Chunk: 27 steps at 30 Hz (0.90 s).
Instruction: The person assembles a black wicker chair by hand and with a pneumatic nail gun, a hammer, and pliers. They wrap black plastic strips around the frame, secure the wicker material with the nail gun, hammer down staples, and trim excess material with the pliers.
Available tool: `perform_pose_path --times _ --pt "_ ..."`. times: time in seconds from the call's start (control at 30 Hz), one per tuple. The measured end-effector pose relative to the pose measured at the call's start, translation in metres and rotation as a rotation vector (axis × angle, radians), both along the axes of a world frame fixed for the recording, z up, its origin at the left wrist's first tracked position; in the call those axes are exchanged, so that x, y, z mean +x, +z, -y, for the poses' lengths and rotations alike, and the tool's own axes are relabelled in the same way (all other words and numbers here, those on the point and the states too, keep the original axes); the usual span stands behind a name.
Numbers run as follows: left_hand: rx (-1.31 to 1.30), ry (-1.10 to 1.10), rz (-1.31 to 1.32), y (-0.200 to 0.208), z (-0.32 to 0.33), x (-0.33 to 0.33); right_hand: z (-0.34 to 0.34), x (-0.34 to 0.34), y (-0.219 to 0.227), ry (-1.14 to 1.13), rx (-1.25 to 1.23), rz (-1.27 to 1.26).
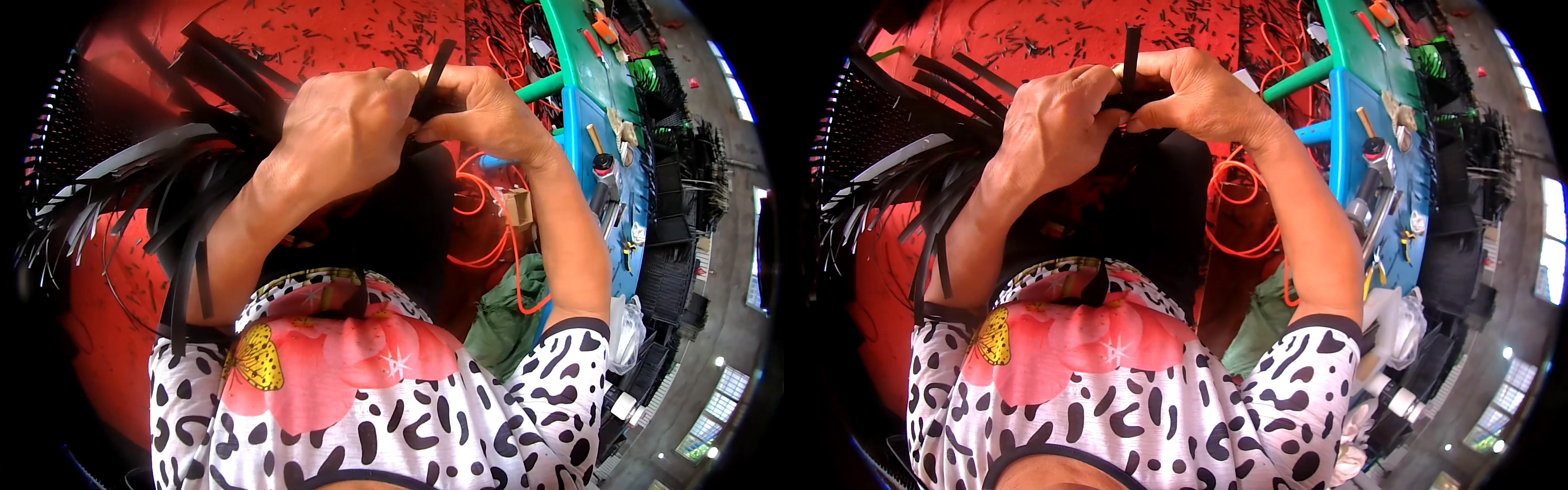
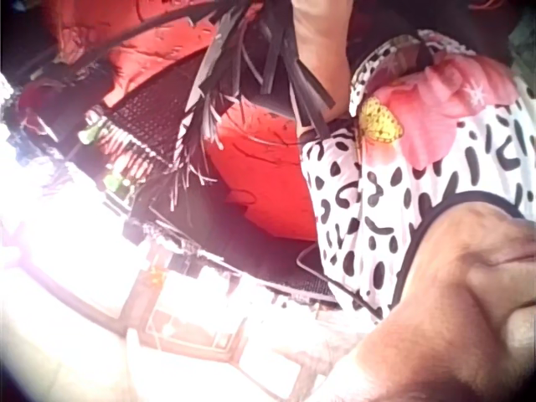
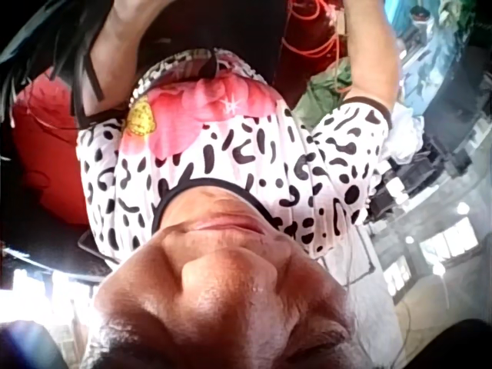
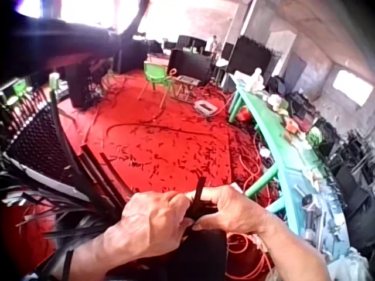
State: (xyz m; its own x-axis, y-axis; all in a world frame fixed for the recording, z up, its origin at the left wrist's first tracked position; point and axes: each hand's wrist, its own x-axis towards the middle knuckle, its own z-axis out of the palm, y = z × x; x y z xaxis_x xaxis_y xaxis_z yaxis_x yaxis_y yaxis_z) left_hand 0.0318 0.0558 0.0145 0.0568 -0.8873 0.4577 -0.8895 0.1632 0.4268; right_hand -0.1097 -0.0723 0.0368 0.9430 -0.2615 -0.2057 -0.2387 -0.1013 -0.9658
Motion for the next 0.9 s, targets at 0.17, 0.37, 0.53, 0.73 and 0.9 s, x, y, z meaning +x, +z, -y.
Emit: perform_pose_path --times 0.17,0.37,0.53,0.73,0.9 --pt "-0.038 -0.015 -0.009 -0.002 0.0 -0.001 -0.001 -0.007 -0.017 -0.061 -0.091 0.097" --pt "-0.048 -0.04 -0.004 -0.001 -0.002 -0.001 0.001 -0.008 -0.03 -0.063 -0.271 0.177" --pt "-0.035 -0.03 0.025 0.001 -0.003 -0.003 -0.001 -0.01 -0.033 -0.049 -0.342 0.278" --pt "-0.009 -0.017 0.004 0.002 -0.006 -0.005 -0.007 -0.016 -0.026 -0.072 -0.389 0.231" --pt "-0.055 -0.027 -0.005 0.0 0.002 0.0 0.003 -0.008 -0.015 -0.075 -0.204 0.158"
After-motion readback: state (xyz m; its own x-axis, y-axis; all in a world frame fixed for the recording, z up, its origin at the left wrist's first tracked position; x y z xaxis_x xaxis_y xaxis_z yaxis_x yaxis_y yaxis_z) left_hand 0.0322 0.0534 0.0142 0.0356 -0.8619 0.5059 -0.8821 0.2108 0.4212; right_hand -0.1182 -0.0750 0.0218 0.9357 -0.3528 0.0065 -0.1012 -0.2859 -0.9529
